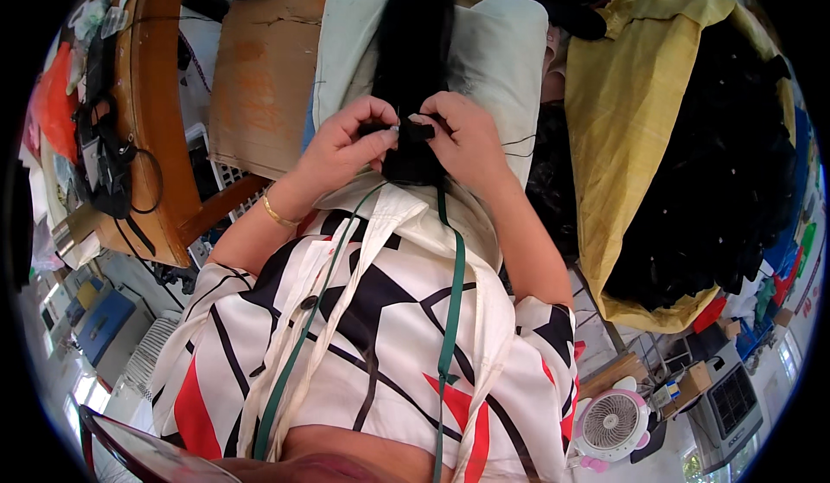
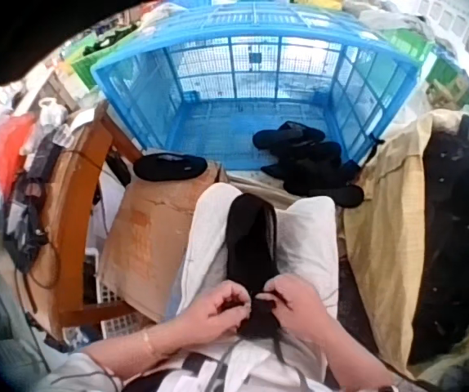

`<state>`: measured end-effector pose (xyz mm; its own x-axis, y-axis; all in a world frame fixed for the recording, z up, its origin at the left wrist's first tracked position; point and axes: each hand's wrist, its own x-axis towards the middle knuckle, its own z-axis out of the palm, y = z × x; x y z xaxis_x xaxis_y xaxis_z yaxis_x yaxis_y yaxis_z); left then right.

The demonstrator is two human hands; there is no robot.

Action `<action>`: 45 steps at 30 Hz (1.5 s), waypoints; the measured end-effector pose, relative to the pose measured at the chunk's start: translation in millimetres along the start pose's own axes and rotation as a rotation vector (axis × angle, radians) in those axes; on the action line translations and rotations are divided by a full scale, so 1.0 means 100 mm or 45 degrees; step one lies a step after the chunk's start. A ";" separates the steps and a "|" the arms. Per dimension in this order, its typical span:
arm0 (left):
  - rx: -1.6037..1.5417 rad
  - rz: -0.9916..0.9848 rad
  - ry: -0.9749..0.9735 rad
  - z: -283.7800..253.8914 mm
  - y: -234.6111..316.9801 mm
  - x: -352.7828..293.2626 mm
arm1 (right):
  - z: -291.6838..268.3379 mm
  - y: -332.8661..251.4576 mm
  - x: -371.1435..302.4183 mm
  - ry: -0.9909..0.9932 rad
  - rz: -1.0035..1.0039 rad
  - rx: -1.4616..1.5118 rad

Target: The person sits on the floor and hand-sews a black slipper using a needle and thread. They repeatedly insert the needle into the shoe's sole and pull the thread through to attach a component. The person works on a single shoe throughout the clip, occasionally adjusting their grip.

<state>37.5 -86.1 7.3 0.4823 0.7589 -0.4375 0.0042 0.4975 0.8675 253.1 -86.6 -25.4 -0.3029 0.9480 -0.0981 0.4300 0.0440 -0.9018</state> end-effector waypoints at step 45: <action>0.955 0.484 -0.039 0.06 -0.02 -0.06 | -2.15 -0.37 -1.39 0.845 -0.358 1.831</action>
<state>39.9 -94.6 9.6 0.5918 0.8014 -0.0864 0.4127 -0.2091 0.8865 462.0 -151.7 112.2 0.3386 0.9406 -0.0235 -0.8052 0.2767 -0.5246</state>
